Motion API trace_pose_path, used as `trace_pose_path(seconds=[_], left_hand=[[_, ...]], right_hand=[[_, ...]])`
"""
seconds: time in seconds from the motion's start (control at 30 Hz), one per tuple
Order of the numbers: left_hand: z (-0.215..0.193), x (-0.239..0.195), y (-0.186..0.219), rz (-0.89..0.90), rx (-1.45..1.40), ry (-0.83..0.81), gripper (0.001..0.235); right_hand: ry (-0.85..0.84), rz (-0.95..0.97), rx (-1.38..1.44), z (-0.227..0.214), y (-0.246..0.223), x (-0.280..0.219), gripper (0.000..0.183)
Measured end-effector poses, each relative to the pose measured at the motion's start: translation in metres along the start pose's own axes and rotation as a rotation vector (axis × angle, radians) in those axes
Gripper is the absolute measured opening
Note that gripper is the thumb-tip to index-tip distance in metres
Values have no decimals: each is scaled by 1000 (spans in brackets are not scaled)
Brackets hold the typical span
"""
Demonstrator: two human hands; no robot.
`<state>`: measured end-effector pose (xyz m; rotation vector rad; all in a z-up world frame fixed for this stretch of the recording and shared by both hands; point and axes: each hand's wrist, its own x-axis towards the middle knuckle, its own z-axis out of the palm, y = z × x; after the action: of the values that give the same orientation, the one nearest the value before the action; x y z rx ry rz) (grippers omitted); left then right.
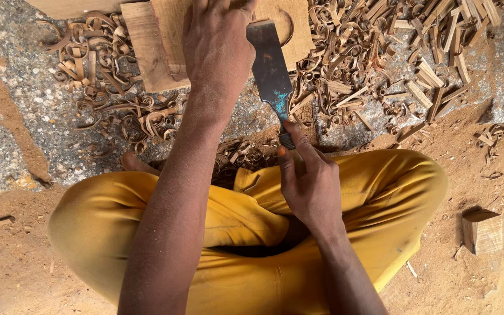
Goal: The person sits cross-legged on the ground and uses a chisel to carve a small rectangular piece of wood. They repeatedly scrape the surface of the wood to remove shavings, occasionally pausing to inspect the piece or adjust their grip. The carved wood is placed on a larger wooden block during the process.
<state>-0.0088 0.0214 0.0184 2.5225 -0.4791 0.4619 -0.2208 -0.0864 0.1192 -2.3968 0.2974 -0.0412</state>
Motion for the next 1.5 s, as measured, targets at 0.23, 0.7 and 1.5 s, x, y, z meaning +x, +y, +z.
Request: trace_pose_path(seconds=[0.23,0.7,1.5], left_hand=[[3,0,-1,-7,13,-20,50],[9,-3,-2,34,-7,88,52],[-1,7,37,30,94,-331,40]], right_hand=[[-4,-6,-6,2,1,0,42],[-2,25,-6,2,-7,5,42],[-69,65,-15,35,-10,73,13]])
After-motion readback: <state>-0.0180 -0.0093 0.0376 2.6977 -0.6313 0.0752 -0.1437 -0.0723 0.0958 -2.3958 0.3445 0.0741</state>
